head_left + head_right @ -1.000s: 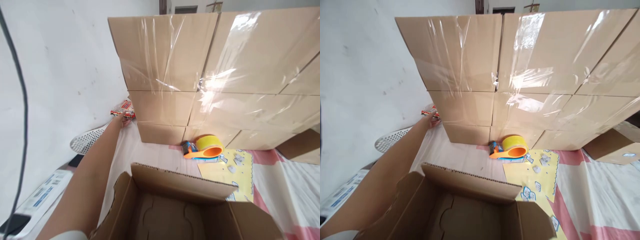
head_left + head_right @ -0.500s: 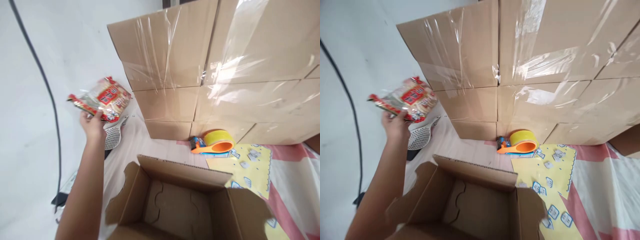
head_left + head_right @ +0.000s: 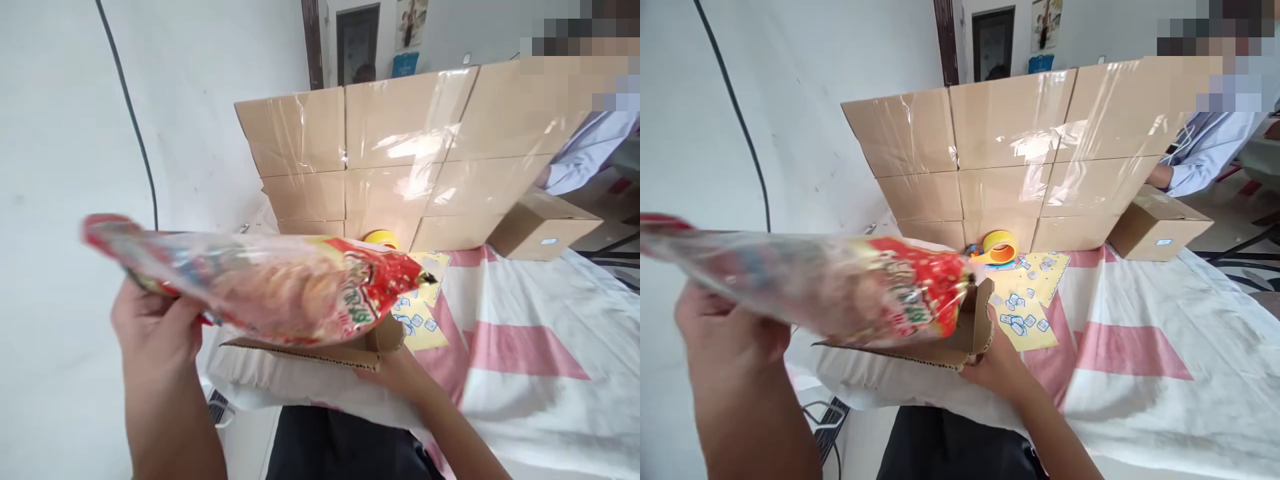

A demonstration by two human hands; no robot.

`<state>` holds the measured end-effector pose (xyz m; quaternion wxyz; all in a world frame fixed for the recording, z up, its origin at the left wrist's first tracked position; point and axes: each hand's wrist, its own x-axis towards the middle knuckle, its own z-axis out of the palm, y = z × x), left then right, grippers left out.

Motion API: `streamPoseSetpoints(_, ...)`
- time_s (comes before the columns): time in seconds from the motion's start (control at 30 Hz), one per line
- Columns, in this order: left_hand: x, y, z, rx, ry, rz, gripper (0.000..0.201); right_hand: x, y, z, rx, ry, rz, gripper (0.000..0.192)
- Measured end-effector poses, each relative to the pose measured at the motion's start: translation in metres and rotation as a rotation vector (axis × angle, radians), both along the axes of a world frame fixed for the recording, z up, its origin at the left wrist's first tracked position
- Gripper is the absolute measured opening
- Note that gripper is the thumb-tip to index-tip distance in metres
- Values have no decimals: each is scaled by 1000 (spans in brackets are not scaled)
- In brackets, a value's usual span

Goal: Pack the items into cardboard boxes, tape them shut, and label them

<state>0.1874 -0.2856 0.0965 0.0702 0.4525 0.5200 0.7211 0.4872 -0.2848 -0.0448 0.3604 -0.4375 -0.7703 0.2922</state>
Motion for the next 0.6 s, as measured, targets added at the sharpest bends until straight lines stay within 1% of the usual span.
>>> streamPoseSetpoints(0.1,7,11,-4,-174,83,-230,45,2,1,-5,46,29,35,76)
streamPoseSetpoints(0.17,1,18,-7,-350,253,-347,41,5,1,-8,30,36,52,76)
streamPoseSetpoints(0.2,-4,19,-7,-443,393,-370,39,6,1,-11,11,44,45,77)
streamPoseSetpoints(0.23,-12,19,-7,-528,561,-356,37,7,1,-13,-6,50,33,78)
streamPoseSetpoints(0.27,-19,18,-7,-592,733,-300,37,8,1,-14,-12,54,20,79)
streamPoseSetpoints(0.3,-27,16,-8,-630,886,-212,38,8,1,-16,-12,53,12,80)
streamPoseSetpoints(0.33,-33,14,-8,-642,996,-109,42,8,2,-17,-7,47,16,79)
streamPoseSetpoints(0.37,-37,11,-10,-631,1055,-11,49,7,2,-17,-2,39,22,77)
streamPoseSetpoints(0.4,-40,9,-12,-610,1070,59,60,6,2,-17,1,31,26,75)
streamPoseSetpoints(0.43,-40,8,-14,-586,1062,87,72,6,3,-16,-1,24,26,72)
streamPoseSetpoints(0.47,-39,8,-16,-566,1055,70,81,5,3,-15,-7,19,21,70)
streamPoseSetpoints(0.5,-37,8,-17,-555,1059,19,83,5,3,-14,-15,14,13,68)
streamPoseSetpoints(0.53,-35,9,-19,-550,1073,-55,79,5,3,-12,-20,10,4,68)
streamPoseSetpoints(0.6,-30,10,-18,-549,1122,-212,63,4,3,-10,-36,4,5,65)
